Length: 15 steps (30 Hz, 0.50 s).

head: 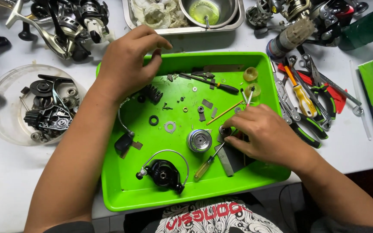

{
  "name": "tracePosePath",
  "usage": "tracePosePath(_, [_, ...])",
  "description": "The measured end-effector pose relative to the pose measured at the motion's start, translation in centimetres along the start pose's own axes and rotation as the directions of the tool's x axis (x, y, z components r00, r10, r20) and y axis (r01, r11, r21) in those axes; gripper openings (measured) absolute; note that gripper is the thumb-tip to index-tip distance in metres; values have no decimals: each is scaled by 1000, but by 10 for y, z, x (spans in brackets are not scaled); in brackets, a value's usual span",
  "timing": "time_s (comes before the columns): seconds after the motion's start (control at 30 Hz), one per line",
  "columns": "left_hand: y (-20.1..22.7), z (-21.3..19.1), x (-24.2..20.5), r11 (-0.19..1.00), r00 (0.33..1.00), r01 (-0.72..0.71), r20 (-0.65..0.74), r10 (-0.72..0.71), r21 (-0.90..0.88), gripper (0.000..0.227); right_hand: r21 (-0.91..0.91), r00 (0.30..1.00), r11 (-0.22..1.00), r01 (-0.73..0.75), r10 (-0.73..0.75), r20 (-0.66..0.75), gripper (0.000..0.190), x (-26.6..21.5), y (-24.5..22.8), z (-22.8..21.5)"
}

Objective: Disassembling a fishing reel to inspect and organize its internal components on a tray.

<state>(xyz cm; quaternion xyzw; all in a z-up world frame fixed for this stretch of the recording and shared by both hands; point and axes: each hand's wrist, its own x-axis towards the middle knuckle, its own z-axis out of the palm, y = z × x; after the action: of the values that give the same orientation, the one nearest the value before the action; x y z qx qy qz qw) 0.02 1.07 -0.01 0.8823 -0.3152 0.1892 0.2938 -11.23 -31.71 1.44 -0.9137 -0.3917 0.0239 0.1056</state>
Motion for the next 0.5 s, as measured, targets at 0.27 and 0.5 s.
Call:
tracePosePath(0.27, [1,0,0,1000,1000,3,-10,-3,-21,22,-49,998,999,-23,26,52,29,11,2,9])
tracePosePath(0.5, [-7,5,0,998,989,24,-150,-14,60,23,130,991,983,132,-126,-56,48,23,-17,-26])
